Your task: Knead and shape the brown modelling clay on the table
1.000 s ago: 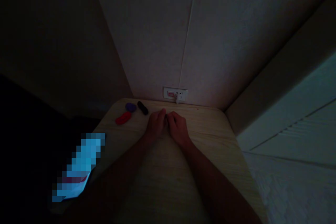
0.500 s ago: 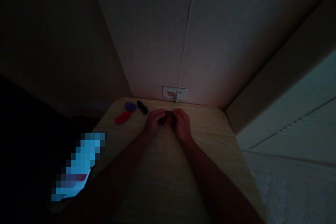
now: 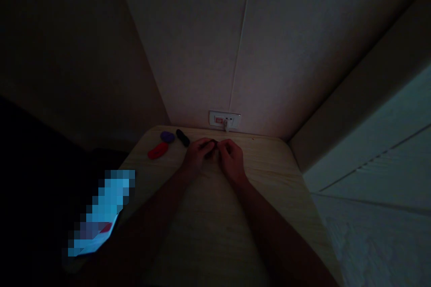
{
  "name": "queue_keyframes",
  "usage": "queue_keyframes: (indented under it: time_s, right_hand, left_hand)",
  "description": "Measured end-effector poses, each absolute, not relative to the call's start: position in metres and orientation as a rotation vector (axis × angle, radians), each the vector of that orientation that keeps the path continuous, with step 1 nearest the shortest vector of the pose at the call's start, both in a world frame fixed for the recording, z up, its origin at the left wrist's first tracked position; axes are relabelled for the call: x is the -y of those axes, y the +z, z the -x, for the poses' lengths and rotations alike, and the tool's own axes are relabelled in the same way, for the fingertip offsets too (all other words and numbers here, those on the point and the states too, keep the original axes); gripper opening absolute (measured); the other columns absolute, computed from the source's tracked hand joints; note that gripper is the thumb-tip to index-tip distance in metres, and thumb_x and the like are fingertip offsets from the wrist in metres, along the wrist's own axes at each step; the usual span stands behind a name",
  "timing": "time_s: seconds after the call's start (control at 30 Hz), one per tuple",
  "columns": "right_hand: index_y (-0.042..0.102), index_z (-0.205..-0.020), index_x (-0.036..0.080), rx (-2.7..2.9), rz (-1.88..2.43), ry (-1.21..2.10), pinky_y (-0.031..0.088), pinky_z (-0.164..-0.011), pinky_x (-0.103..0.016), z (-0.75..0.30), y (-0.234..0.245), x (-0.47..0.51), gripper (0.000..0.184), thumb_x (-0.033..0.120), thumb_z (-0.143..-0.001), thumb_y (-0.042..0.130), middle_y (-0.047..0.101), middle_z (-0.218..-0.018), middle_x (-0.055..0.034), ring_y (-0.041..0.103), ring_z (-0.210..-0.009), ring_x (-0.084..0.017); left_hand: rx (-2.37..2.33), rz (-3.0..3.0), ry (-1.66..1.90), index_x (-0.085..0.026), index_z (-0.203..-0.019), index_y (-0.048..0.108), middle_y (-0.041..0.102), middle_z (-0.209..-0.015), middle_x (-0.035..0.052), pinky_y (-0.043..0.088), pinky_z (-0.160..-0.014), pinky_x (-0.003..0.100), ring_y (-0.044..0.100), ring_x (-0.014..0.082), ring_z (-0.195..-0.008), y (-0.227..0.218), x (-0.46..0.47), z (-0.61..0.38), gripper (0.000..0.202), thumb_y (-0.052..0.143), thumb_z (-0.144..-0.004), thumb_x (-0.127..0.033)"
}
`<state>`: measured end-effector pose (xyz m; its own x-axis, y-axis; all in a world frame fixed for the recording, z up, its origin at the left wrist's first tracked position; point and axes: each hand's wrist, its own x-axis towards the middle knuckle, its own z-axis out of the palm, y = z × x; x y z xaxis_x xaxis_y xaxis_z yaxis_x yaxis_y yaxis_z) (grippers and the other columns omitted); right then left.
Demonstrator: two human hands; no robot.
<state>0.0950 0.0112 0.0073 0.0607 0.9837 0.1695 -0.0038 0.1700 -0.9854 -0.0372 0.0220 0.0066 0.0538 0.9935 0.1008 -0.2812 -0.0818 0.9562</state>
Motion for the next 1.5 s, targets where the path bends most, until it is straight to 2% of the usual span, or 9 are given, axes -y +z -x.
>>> queue_keyframes:
  time_s: [0.27,0.5,0.67,0.77,0.87,0.97,1.07,1.3,1.5]
  right_hand:
    - [0.063,-0.072,0.021,1.179,1.144,0.951,0.035,-0.046,-0.026,-0.0952,0.0077,-0.0116,0.025,0.043,-0.085,0.066,0.053,-0.054,0.0056,0.045,-0.048,-0.013]
    - [0.056,-0.071,0.023,0.979,1.162,0.778,0.035,-0.047,-0.025,-0.0995,0.0051,-0.0129,0.023,0.038,-0.088,0.059,0.050,-0.053,0.0076,0.045,-0.048,-0.012]
    - [0.051,-0.074,0.024,0.956,1.139,0.704,0.038,-0.050,-0.025,-0.1012,0.0035,-0.0142,0.027,0.042,-0.094,0.054,0.050,-0.057,0.0076,0.047,-0.051,-0.013]
    - [0.055,-0.080,0.023,1.052,1.129,0.734,0.040,-0.053,-0.025,-0.0989,0.0043,-0.0128,0.028,0.047,-0.096,0.055,0.054,-0.059,0.0065,0.050,-0.054,-0.013]
    - [0.065,-0.092,0.022,1.218,1.110,0.789,0.048,-0.060,-0.028,-0.0958,0.0068,-0.0103,0.028,0.050,-0.094,0.061,0.067,-0.074,0.0011,0.060,-0.064,-0.016]
    - [0.070,-0.108,0.022,1.363,1.090,0.807,0.055,-0.077,-0.034,-0.0944,0.0086,-0.0090,0.032,0.049,-0.091,0.066,0.075,-0.098,-0.0055,0.068,-0.086,-0.021]
    - [0.073,-0.111,0.022,1.433,1.094,0.785,0.052,-0.095,-0.041,-0.0948,0.0083,-0.0094,0.032,0.047,-0.092,0.067,0.075,-0.110,-0.0082,0.068,-0.103,-0.025]
    - [0.067,-0.115,0.021,1.441,1.130,0.784,0.053,-0.090,-0.041,-0.0952,0.0057,-0.0099,0.035,0.049,-0.098,0.057,0.074,-0.106,-0.0094,0.068,-0.096,-0.025]
    - [0.059,-0.126,0.025,1.505,1.063,0.903,0.052,-0.095,-0.040,-0.0965,0.0001,-0.0104,0.042,0.055,-0.105,0.039,0.072,-0.117,-0.0081,0.067,-0.107,-0.024]
  left_hand:
    - [-0.895,-0.991,1.421,-0.013,-0.082,0.074,0.062,-0.064,0.0009,0.038,-0.049,0.024,0.051,0.0116,-0.056,0.0050,-0.0243,0.0359,0.034,0.078,-0.073,-0.046]
    - [-0.910,-0.830,1.514,-0.016,-0.082,0.068,0.067,-0.071,0.0029,0.042,-0.048,0.025,0.055,0.0125,-0.056,-0.0007,-0.0296,0.0350,0.039,0.080,-0.069,-0.051]
    - [-0.918,-0.794,1.566,-0.017,-0.083,0.063,0.067,-0.075,0.0027,0.045,-0.050,0.025,0.056,0.0125,-0.058,-0.0026,-0.0315,0.0353,0.040,0.077,-0.072,-0.053]
    - [-0.904,-0.863,1.519,-0.017,-0.082,0.066,0.069,-0.077,0.0040,0.050,-0.054,0.027,0.061,0.0151,-0.063,-0.0008,-0.0293,0.0341,0.039,0.077,-0.072,-0.053]
    - [-0.884,-0.983,1.454,-0.016,-0.081,0.074,0.071,-0.077,0.0046,0.049,-0.059,0.026,0.063,0.0166,-0.069,0.0017,-0.0265,0.0333,0.032,0.081,-0.070,-0.045]
    - [-0.877,-1.063,1.431,-0.016,-0.079,0.077,0.071,-0.075,0.0028,0.046,-0.062,0.026,0.061,0.0154,-0.070,0.0029,-0.0256,0.0340,0.023,0.082,-0.070,-0.037]
    - [-0.873,-1.097,1.429,-0.017,-0.082,0.079,0.073,-0.079,0.0028,0.048,-0.070,0.029,0.063,0.0168,-0.074,0.0021,-0.0261,0.0351,0.021,0.081,-0.071,-0.035]
    - [-0.854,-1.117,1.414,-0.017,-0.090,0.077,0.075,-0.084,0.0046,0.050,-0.073,0.031,0.066,0.0178,-0.077,-0.0008,-0.0265,0.0352,0.025,0.081,-0.073,-0.036]
    - [-0.845,-1.245,1.381,-0.019,-0.103,0.078,0.079,-0.109,0.0098,0.051,-0.096,0.038,0.071,0.0236,-0.104,0.0025,-0.0243,0.0358,0.030,0.082,-0.075,-0.030]
